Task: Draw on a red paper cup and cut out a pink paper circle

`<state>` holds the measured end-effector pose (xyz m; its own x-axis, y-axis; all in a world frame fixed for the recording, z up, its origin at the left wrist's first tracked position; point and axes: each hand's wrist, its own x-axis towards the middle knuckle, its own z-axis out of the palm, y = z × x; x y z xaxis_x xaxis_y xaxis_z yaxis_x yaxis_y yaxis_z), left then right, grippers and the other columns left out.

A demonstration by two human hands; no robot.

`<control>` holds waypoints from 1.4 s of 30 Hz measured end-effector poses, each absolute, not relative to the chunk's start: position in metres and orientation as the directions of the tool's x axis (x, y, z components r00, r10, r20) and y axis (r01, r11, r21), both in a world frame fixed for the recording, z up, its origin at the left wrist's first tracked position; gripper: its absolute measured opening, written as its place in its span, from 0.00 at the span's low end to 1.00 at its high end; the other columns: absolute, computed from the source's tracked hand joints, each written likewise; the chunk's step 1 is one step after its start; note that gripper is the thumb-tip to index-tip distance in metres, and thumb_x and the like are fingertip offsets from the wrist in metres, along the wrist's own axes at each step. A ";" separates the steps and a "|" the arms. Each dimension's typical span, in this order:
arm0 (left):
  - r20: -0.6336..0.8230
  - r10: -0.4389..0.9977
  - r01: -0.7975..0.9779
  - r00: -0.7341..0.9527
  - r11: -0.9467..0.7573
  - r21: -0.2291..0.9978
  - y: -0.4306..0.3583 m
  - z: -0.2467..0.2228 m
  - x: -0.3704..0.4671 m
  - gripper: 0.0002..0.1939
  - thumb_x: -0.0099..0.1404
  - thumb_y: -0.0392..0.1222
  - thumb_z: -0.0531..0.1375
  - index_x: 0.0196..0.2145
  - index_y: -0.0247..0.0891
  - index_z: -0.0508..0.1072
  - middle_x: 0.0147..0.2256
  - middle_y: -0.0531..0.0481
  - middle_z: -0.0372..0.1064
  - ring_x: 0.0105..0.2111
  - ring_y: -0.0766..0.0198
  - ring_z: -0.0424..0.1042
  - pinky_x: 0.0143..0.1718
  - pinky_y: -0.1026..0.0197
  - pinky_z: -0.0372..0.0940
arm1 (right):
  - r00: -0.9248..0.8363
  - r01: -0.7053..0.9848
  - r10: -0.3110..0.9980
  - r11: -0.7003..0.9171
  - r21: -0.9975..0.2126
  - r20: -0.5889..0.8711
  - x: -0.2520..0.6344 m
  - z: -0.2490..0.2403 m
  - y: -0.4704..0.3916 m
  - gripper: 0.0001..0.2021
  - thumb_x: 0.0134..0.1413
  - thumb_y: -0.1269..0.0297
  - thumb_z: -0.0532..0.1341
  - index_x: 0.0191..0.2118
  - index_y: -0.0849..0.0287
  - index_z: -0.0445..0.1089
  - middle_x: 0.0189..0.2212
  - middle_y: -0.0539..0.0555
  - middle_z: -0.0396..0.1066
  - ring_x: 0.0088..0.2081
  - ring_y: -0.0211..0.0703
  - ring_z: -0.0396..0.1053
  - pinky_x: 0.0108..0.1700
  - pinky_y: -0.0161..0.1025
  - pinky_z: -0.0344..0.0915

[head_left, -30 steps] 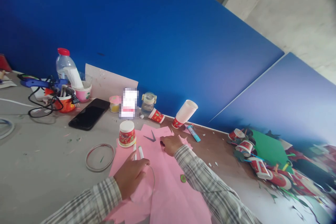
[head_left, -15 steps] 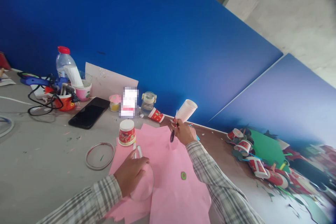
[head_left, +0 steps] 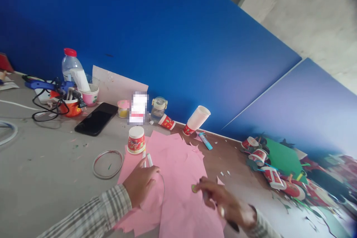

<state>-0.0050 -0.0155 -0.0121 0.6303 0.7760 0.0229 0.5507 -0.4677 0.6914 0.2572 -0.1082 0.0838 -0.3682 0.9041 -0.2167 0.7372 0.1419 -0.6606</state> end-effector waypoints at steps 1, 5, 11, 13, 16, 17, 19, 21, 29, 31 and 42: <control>0.023 0.777 0.550 0.629 -0.465 0.694 -0.015 -0.013 -0.005 0.18 0.50 0.32 0.53 0.39 0.48 0.66 0.28 0.56 0.72 0.38 0.55 0.67 0.44 0.47 0.59 | -0.453 0.695 0.854 0.158 -0.702 -0.256 0.251 0.078 -0.120 0.19 0.42 0.61 0.62 0.44 0.44 0.67 0.32 0.52 0.66 0.28 0.47 0.67 0.32 0.40 0.65; 0.053 0.779 0.532 0.624 -0.474 0.701 -0.012 -0.021 -0.004 0.18 0.50 0.32 0.54 0.39 0.49 0.66 0.31 0.56 0.73 0.41 0.54 0.66 0.45 0.47 0.59 | -0.443 0.786 0.802 0.133 -0.604 -0.400 0.230 0.045 -0.139 0.10 0.44 0.62 0.61 0.37 0.45 0.69 0.37 0.53 0.60 0.33 0.49 0.67 0.36 0.41 0.64; 0.098 0.809 0.508 0.580 -0.453 0.732 -0.010 -0.033 -0.006 0.16 0.51 0.35 0.56 0.37 0.52 0.67 0.34 0.57 0.73 0.49 0.53 0.58 0.48 0.48 0.58 | -0.282 0.887 0.925 0.150 -0.437 -0.256 0.236 0.012 -0.112 0.15 0.41 0.64 0.64 0.39 0.48 0.66 0.40 0.53 0.57 0.38 0.51 0.65 0.39 0.43 0.63; 0.101 0.827 0.502 0.552 -0.427 0.752 -0.009 -0.037 -0.007 0.16 0.50 0.36 0.56 0.38 0.52 0.67 0.36 0.56 0.71 0.49 0.53 0.59 0.47 0.50 0.60 | -0.293 0.886 0.933 0.184 -0.426 -0.208 0.242 0.009 -0.093 0.15 0.42 0.64 0.63 0.40 0.50 0.66 0.38 0.52 0.57 0.36 0.49 0.64 0.38 0.42 0.63; 0.107 0.866 0.491 0.488 -0.374 0.787 -0.007 -0.041 -0.009 0.17 0.49 0.36 0.57 0.38 0.51 0.67 0.38 0.52 0.68 0.45 0.54 0.63 0.44 0.53 0.62 | -0.311 0.886 0.943 0.242 -0.396 -0.120 0.245 0.004 -0.059 0.13 0.43 0.65 0.63 0.39 0.51 0.67 0.35 0.50 0.56 0.35 0.47 0.63 0.38 0.42 0.62; 0.115 0.877 0.480 0.467 -0.360 0.800 -0.007 -0.041 -0.010 0.17 0.48 0.37 0.57 0.38 0.51 0.67 0.38 0.52 0.68 0.43 0.55 0.64 0.44 0.53 0.62 | -0.315 0.886 0.944 0.255 -0.386 -0.099 0.245 0.002 -0.049 0.13 0.43 0.65 0.63 0.39 0.52 0.67 0.34 0.50 0.56 0.35 0.47 0.63 0.38 0.41 0.62; 0.137 0.897 0.450 0.419 -0.337 0.827 -0.005 -0.041 -0.012 0.16 0.48 0.38 0.57 0.38 0.50 0.67 0.37 0.52 0.68 0.41 0.56 0.65 0.44 0.53 0.62 | -0.316 0.884 0.945 0.262 -0.387 -0.082 0.244 -0.002 -0.030 0.13 0.42 0.65 0.63 0.38 0.52 0.68 0.33 0.49 0.56 0.34 0.46 0.62 0.37 0.41 0.61; 0.147 0.915 0.429 0.375 -0.312 0.848 -0.004 -0.039 -0.013 0.16 0.48 0.39 0.57 0.38 0.49 0.67 0.37 0.51 0.69 0.40 0.56 0.65 0.44 0.53 0.62 | -0.311 0.883 0.948 0.262 -0.389 -0.067 0.243 -0.004 -0.014 0.13 0.42 0.65 0.64 0.38 0.53 0.68 0.34 0.49 0.56 0.33 0.45 0.62 0.37 0.41 0.61; 0.080 0.888 0.535 0.452 -0.342 0.772 -0.002 -0.032 -0.013 0.14 0.50 0.38 0.53 0.37 0.47 0.67 0.34 0.52 0.73 0.42 0.51 0.64 0.52 0.43 0.52 | -0.237 0.884 0.971 0.211 -0.417 -0.011 0.245 0.004 0.022 0.07 0.46 0.72 0.60 0.35 0.58 0.68 0.31 0.48 0.57 0.28 0.39 0.62 0.34 0.37 0.60; 0.077 0.899 0.539 0.431 -0.325 0.777 -0.003 -0.033 -0.013 0.15 0.50 0.39 0.53 0.37 0.48 0.67 0.35 0.53 0.73 0.43 0.50 0.64 0.51 0.43 0.53 | -0.217 0.883 0.976 0.193 -0.428 -0.007 0.248 0.011 0.017 0.04 0.47 0.73 0.59 0.31 0.59 0.68 0.29 0.48 0.56 0.27 0.39 0.62 0.32 0.36 0.60; 0.189 0.943 0.401 0.273 -0.290 0.869 0.001 -0.020 -0.018 0.15 0.47 0.44 0.54 0.35 0.45 0.68 0.36 0.50 0.70 0.39 0.54 0.66 0.42 0.50 0.63 | -0.321 0.908 0.936 0.259 -0.330 -0.147 0.246 0.013 -0.050 0.07 0.49 0.66 0.59 0.37 0.52 0.69 0.35 0.51 0.58 0.33 0.45 0.64 0.35 0.39 0.61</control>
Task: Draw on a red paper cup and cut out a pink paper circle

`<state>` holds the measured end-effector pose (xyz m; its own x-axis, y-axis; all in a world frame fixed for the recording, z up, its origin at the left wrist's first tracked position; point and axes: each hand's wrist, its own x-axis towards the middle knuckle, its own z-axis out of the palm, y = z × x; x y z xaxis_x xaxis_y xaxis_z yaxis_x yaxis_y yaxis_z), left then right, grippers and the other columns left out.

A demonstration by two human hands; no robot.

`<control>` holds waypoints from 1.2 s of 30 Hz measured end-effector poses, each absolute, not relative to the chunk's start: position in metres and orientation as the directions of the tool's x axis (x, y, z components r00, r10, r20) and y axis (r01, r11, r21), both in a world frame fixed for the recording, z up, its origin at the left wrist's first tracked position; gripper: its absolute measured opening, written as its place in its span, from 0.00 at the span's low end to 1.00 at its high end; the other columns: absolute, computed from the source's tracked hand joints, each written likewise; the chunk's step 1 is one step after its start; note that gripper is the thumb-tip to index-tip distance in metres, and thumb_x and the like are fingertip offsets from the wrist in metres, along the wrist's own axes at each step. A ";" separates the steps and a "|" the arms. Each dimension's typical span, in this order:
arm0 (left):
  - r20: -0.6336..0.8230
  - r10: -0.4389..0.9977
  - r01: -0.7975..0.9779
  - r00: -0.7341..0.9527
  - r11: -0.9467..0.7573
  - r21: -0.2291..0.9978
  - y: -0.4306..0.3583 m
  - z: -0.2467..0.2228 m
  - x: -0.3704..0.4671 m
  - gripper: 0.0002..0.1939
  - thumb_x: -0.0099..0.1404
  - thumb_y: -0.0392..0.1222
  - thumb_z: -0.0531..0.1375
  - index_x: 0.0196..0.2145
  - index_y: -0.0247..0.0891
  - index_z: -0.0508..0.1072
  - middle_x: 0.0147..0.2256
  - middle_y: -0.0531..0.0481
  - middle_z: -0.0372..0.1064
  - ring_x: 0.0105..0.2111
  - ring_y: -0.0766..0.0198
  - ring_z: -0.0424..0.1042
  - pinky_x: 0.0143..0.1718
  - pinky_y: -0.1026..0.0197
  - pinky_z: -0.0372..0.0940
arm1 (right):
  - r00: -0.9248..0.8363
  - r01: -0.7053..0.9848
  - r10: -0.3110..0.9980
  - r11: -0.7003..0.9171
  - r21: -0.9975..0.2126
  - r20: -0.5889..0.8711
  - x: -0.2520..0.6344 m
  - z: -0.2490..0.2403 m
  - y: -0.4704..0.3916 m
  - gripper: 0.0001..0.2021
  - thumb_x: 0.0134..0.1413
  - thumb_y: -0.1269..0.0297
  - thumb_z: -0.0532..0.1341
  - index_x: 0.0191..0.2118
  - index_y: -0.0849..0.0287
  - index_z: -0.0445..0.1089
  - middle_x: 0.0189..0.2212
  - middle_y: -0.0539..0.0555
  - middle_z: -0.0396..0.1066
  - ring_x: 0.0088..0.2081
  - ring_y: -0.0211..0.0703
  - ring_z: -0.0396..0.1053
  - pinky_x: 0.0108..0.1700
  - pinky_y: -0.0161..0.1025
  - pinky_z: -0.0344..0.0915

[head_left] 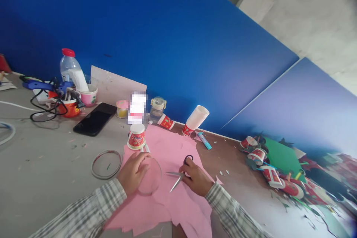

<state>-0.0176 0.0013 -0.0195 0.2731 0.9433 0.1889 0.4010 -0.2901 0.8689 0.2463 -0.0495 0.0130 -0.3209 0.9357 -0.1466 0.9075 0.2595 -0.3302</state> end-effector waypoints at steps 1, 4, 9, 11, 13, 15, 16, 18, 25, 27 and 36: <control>0.183 0.946 0.402 0.268 -0.282 0.871 0.002 -0.019 -0.018 0.15 0.47 0.44 0.54 0.35 0.46 0.68 0.36 0.50 0.71 0.38 0.54 0.67 0.41 0.51 0.64 | -0.318 0.912 0.935 0.256 -0.321 -0.159 0.246 0.013 -0.048 0.07 0.49 0.65 0.59 0.37 0.52 0.69 0.35 0.51 0.58 0.32 0.45 0.64 0.35 0.39 0.61; 0.169 0.950 0.408 0.262 -0.268 0.873 0.002 -0.019 -0.018 0.15 0.47 0.44 0.54 0.36 0.46 0.68 0.34 0.51 0.71 0.35 0.54 0.68 0.39 0.51 0.65 | -0.309 0.920 0.935 0.248 -0.305 -0.174 0.244 0.015 -0.044 0.07 0.50 0.64 0.58 0.37 0.51 0.69 0.35 0.51 0.59 0.30 0.44 0.65 0.33 0.38 0.59; 0.197 0.941 0.416 0.274 -0.301 0.858 0.002 -0.019 -0.018 0.15 0.47 0.43 0.54 0.36 0.46 0.68 0.37 0.51 0.71 0.38 0.55 0.67 0.40 0.53 0.64 | -0.262 0.933 0.943 0.194 -0.303 -0.204 0.243 0.014 -0.044 0.16 0.48 0.64 0.59 0.45 0.48 0.63 0.37 0.50 0.58 0.28 0.42 0.65 0.28 0.36 0.56; 0.201 0.938 0.421 0.284 -0.310 0.852 0.002 -0.020 -0.018 0.15 0.48 0.43 0.54 0.36 0.46 0.68 0.37 0.51 0.71 0.39 0.55 0.67 0.41 0.53 0.64 | -0.240 0.935 0.946 0.166 -0.312 -0.216 0.243 0.013 -0.044 0.15 0.47 0.63 0.59 0.44 0.47 0.64 0.36 0.49 0.58 0.27 0.41 0.65 0.27 0.35 0.55; 0.202 0.936 0.427 0.290 -0.315 0.848 0.002 -0.022 -0.018 0.14 0.48 0.43 0.54 0.35 0.46 0.68 0.37 0.51 0.71 0.39 0.55 0.67 0.41 0.53 0.64 | -0.227 0.935 0.949 0.150 -0.321 -0.219 0.243 0.013 -0.043 0.14 0.47 0.63 0.60 0.42 0.47 0.65 0.37 0.49 0.58 0.27 0.40 0.65 0.27 0.35 0.56; 0.188 0.934 0.446 0.304 -0.314 0.838 0.002 -0.024 -0.017 0.14 0.48 0.42 0.54 0.35 0.46 0.68 0.36 0.51 0.71 0.39 0.55 0.66 0.41 0.52 0.63 | -0.209 0.935 0.954 0.130 -0.329 -0.217 0.242 0.013 -0.041 0.14 0.45 0.65 0.61 0.42 0.48 0.65 0.37 0.48 0.58 0.28 0.40 0.65 0.28 0.34 0.56; 0.174 0.933 0.460 0.314 -0.310 0.832 0.002 -0.025 -0.017 0.14 0.48 0.42 0.54 0.35 0.46 0.68 0.36 0.51 0.71 0.39 0.54 0.66 0.42 0.52 0.63 | -0.197 0.936 0.957 0.118 -0.333 -0.214 0.241 0.012 -0.040 0.14 0.44 0.66 0.61 0.41 0.48 0.65 0.36 0.48 0.58 0.28 0.40 0.65 0.29 0.34 0.56; 0.144 0.932 0.487 0.332 -0.300 0.820 0.002 -0.027 -0.016 0.14 0.48 0.42 0.54 0.36 0.46 0.68 0.36 0.52 0.71 0.39 0.54 0.66 0.43 0.51 0.62 | -0.169 0.936 0.964 0.091 -0.341 -0.207 0.240 0.010 -0.037 0.12 0.43 0.68 0.61 0.38 0.51 0.66 0.35 0.48 0.59 0.28 0.40 0.64 0.29 0.34 0.57; 0.128 0.924 0.504 0.360 -0.308 0.807 0.000 -0.028 -0.014 0.15 0.49 0.42 0.53 0.37 0.47 0.68 0.37 0.52 0.72 0.42 0.53 0.64 0.48 0.47 0.58 | -0.106 0.928 0.977 0.030 -0.372 -0.186 0.238 0.001 -0.025 0.13 0.40 0.74 0.61 0.36 0.54 0.66 0.33 0.49 0.59 0.28 0.40 0.63 0.30 0.35 0.58; 0.131 0.923 0.500 0.362 -0.311 0.808 0.000 -0.028 -0.015 0.15 0.49 0.42 0.52 0.37 0.47 0.68 0.36 0.52 0.72 0.41 0.52 0.65 0.48 0.47 0.58 | -0.103 0.928 0.977 0.027 -0.373 -0.184 0.237 0.002 -0.024 0.18 0.40 0.72 0.62 0.41 0.52 0.65 0.33 0.49 0.58 0.28 0.41 0.62 0.31 0.35 0.58; 0.119 0.917 0.500 0.380 -0.312 0.808 0.001 -0.026 -0.015 0.15 0.49 0.42 0.53 0.37 0.46 0.68 0.38 0.52 0.72 0.43 0.53 0.64 0.51 0.47 0.56 | -0.050 0.941 0.989 -0.001 -0.340 -0.141 0.227 0.000 -0.015 0.06 0.42 0.75 0.59 0.29 0.59 0.69 0.32 0.49 0.53 0.27 0.39 0.60 0.30 0.36 0.54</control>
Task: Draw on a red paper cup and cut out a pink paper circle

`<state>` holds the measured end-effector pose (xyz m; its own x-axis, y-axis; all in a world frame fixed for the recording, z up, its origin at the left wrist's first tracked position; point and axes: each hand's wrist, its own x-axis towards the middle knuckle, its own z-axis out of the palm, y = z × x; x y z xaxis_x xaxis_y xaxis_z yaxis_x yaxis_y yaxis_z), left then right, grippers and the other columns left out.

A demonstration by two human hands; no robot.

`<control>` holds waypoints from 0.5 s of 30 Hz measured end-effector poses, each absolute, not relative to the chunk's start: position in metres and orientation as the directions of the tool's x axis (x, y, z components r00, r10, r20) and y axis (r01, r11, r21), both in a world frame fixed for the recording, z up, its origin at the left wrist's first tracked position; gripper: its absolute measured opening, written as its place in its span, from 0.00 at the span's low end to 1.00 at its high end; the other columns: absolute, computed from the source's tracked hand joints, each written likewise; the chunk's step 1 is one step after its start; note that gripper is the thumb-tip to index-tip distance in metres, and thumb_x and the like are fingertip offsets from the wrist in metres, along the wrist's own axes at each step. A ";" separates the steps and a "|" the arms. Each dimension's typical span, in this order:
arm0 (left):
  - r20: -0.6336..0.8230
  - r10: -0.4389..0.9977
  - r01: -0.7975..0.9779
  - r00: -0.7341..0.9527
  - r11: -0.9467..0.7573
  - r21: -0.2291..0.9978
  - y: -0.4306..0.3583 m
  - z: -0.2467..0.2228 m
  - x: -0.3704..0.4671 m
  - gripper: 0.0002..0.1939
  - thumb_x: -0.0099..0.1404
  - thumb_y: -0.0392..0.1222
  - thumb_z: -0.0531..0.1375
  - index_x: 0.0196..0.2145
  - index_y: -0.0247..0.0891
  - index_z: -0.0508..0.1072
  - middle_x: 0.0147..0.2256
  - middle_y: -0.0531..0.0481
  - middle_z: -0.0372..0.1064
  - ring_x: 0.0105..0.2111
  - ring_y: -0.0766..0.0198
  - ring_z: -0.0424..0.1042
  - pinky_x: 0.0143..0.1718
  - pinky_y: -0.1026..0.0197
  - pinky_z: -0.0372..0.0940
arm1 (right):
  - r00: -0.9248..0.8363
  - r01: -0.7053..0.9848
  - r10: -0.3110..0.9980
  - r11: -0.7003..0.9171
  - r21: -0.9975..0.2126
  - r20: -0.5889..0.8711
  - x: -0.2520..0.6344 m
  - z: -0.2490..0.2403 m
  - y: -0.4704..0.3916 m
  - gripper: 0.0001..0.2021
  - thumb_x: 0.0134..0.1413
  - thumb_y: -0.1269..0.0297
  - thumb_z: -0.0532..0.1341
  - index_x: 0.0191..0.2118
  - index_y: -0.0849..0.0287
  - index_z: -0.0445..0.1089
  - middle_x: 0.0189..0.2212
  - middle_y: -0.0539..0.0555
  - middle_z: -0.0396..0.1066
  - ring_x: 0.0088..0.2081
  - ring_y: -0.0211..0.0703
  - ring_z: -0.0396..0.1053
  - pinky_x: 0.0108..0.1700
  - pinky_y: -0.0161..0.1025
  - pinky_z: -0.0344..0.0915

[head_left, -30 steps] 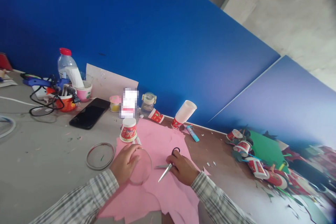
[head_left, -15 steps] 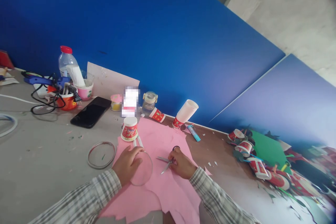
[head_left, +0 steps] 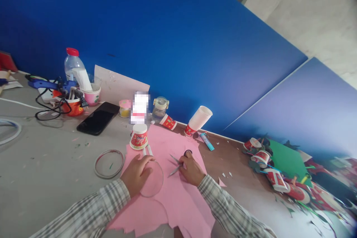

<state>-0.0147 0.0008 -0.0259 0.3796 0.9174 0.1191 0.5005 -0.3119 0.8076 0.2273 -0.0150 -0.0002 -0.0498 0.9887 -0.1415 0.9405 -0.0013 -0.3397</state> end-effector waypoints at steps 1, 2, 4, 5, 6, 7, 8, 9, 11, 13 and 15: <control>0.119 0.916 0.500 0.383 -0.314 0.807 0.001 -0.026 -0.015 0.15 0.49 0.42 0.52 0.37 0.46 0.68 0.37 0.52 0.72 0.43 0.53 0.64 0.51 0.47 0.56 | -0.043 0.942 0.990 -0.004 -0.335 -0.135 0.225 0.000 -0.015 0.05 0.43 0.74 0.59 0.29 0.59 0.69 0.32 0.49 0.52 0.27 0.39 0.60 0.30 0.36 0.53; 0.119 0.917 0.502 0.382 -0.314 0.806 0.001 -0.026 -0.015 0.15 0.49 0.42 0.53 0.37 0.46 0.68 0.37 0.52 0.72 0.42 0.53 0.64 0.51 0.47 0.56 | -0.042 0.943 0.991 -0.004 -0.332 -0.131 0.223 0.000 -0.016 0.04 0.44 0.73 0.59 0.29 0.58 0.69 0.32 0.49 0.52 0.27 0.39 0.59 0.30 0.36 0.53; 0.118 0.922 0.510 0.370 -0.307 0.803 0.000 -0.027 -0.014 0.15 0.49 0.42 0.53 0.37 0.47 0.68 0.38 0.53 0.72 0.43 0.53 0.64 0.52 0.47 0.55 | -0.047 0.943 0.990 0.001 -0.332 -0.131 0.219 0.001 -0.018 0.04 0.44 0.70 0.60 0.31 0.57 0.69 0.33 0.49 0.52 0.28 0.39 0.60 0.30 0.36 0.53; 0.115 0.924 0.514 0.364 -0.302 0.803 0.000 -0.028 -0.014 0.15 0.49 0.42 0.53 0.37 0.47 0.68 0.38 0.53 0.72 0.44 0.53 0.64 0.52 0.47 0.54 | -0.050 0.943 0.990 0.002 -0.332 -0.134 0.217 0.002 -0.020 0.05 0.43 0.69 0.61 0.32 0.57 0.68 0.33 0.49 0.52 0.28 0.40 0.60 0.30 0.36 0.53; 0.111 0.926 0.518 0.360 -0.297 0.802 0.000 -0.028 -0.014 0.15 0.49 0.42 0.53 0.37 0.47 0.68 0.38 0.54 0.72 0.44 0.53 0.63 0.52 0.47 0.54 | -0.051 0.943 0.989 0.002 -0.333 -0.139 0.215 0.003 -0.022 0.07 0.43 0.67 0.62 0.32 0.56 0.68 0.33 0.49 0.52 0.28 0.40 0.60 0.30 0.36 0.53; 0.107 0.927 0.519 0.358 -0.293 0.803 0.000 -0.029 -0.014 0.15 0.49 0.42 0.53 0.37 0.47 0.68 0.38 0.54 0.72 0.44 0.53 0.63 0.52 0.47 0.55 | -0.051 0.942 0.988 0.000 -0.334 -0.144 0.214 0.004 -0.023 0.09 0.41 0.66 0.63 0.33 0.56 0.68 0.33 0.49 0.53 0.28 0.40 0.60 0.29 0.36 0.53; 0.105 0.927 0.519 0.359 -0.292 0.804 -0.001 -0.030 -0.014 0.15 0.49 0.42 0.53 0.37 0.48 0.68 0.38 0.54 0.72 0.44 0.53 0.63 0.51 0.47 0.56 | -0.049 0.942 0.987 -0.004 -0.335 -0.151 0.213 0.005 -0.023 0.09 0.40 0.65 0.64 0.33 0.56 0.68 0.33 0.49 0.53 0.28 0.40 0.59 0.29 0.35 0.53; 0.105 0.927 0.518 0.360 -0.292 0.804 -0.001 -0.031 -0.014 0.15 0.49 0.41 0.53 0.37 0.48 0.68 0.38 0.54 0.72 0.44 0.53 0.63 0.50 0.47 0.57 | -0.046 0.941 0.986 -0.010 -0.337 -0.158 0.211 0.005 -0.023 0.09 0.40 0.66 0.65 0.32 0.56 0.68 0.33 0.49 0.53 0.28 0.40 0.59 0.29 0.35 0.53; 0.115 0.927 0.517 0.358 -0.299 0.802 -0.001 -0.032 -0.014 0.15 0.50 0.41 0.53 0.37 0.47 0.68 0.38 0.54 0.72 0.44 0.53 0.63 0.50 0.47 0.57 | -0.037 0.939 0.983 -0.026 -0.344 -0.177 0.210 0.003 -0.020 0.06 0.40 0.68 0.64 0.30 0.58 0.69 0.32 0.49 0.54 0.26 0.38 0.59 0.27 0.34 0.52; 0.124 0.929 0.521 0.349 -0.302 0.798 -0.001 -0.032 -0.014 0.15 0.50 0.41 0.53 0.37 0.47 0.68 0.38 0.53 0.72 0.44 0.52 0.63 0.50 0.46 0.56 | -0.027 0.936 0.980 -0.044 -0.350 -0.195 0.210 0.001 -0.015 0.03 0.41 0.72 0.63 0.27 0.59 0.69 0.30 0.48 0.54 0.25 0.37 0.59 0.27 0.33 0.52; 0.122 0.928 0.516 0.351 -0.300 0.803 0.000 -0.031 -0.014 0.15 0.49 0.42 0.52 0.37 0.46 0.68 0.38 0.52 0.72 0.43 0.51 0.63 0.50 0.45 0.56 | -0.011 0.936 0.980 -0.060 -0.347 -0.199 0.211 -0.001 -0.010 0.03 0.42 0.74 0.61 0.27 0.60 0.69 0.29 0.48 0.54 0.25 0.36 0.59 0.27 0.33 0.52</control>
